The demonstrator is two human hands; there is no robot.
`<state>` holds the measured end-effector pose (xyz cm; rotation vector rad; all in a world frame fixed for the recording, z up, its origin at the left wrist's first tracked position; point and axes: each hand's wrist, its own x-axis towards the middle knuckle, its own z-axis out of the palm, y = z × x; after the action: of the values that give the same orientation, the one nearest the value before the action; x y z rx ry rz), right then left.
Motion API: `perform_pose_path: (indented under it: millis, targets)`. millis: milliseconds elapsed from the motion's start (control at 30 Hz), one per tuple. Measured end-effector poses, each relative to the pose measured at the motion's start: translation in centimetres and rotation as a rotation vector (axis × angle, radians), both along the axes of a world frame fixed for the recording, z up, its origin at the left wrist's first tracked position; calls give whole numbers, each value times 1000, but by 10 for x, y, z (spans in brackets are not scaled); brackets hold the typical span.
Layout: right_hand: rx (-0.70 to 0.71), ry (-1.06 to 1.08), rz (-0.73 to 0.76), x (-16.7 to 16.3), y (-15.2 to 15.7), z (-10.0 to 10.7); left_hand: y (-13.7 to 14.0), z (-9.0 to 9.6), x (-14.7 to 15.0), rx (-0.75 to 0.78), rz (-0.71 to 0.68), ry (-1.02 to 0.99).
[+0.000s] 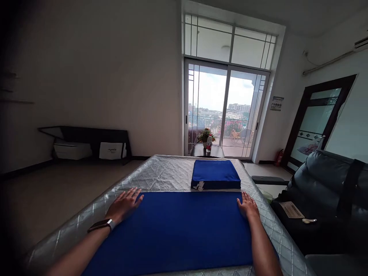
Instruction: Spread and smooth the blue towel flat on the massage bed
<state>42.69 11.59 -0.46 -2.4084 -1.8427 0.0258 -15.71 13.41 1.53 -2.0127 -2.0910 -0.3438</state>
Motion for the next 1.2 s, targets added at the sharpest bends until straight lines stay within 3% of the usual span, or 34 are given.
perform_pose_path:
  millis: [133, 233, 400, 533, 600, 700, 933, 1000, 1067, 1200]
  targets:
    - [17, 2, -9, 3, 2, -6, -4, 20, 39, -2, -56, -70]
    - [21, -1, -9, 4, 4, -9, -1, 27, 91, -28, -202, -90]
    - [16, -19, -9, 6, 6, -10, -3, 18, 188, -77, -436, -116]
    - [6, -35, -7, 6, 7, -9, -10, 4, 221, -175, -516, -131]
    - [2, -39, -8, 6, 8, -9, -10, 0, 216, -234, -514, -144]
    - [1, -42, -8, 7, 8, -10, -7, -3, 184, -311, -473, -163]
    - [3, -39, -9, 5, 7, -9, 2, -20, 36, -249, -184, -160]
    - [3, -43, -7, 4, 7, -7, 3, -28, 6, -211, -112, -160]
    - [3, -47, -5, 1, 5, -3, 4, -33, -8, -178, -78, -151]
    - [23, -50, 0, -11, -4, 8, 3, -34, -5, -143, -67, -156]
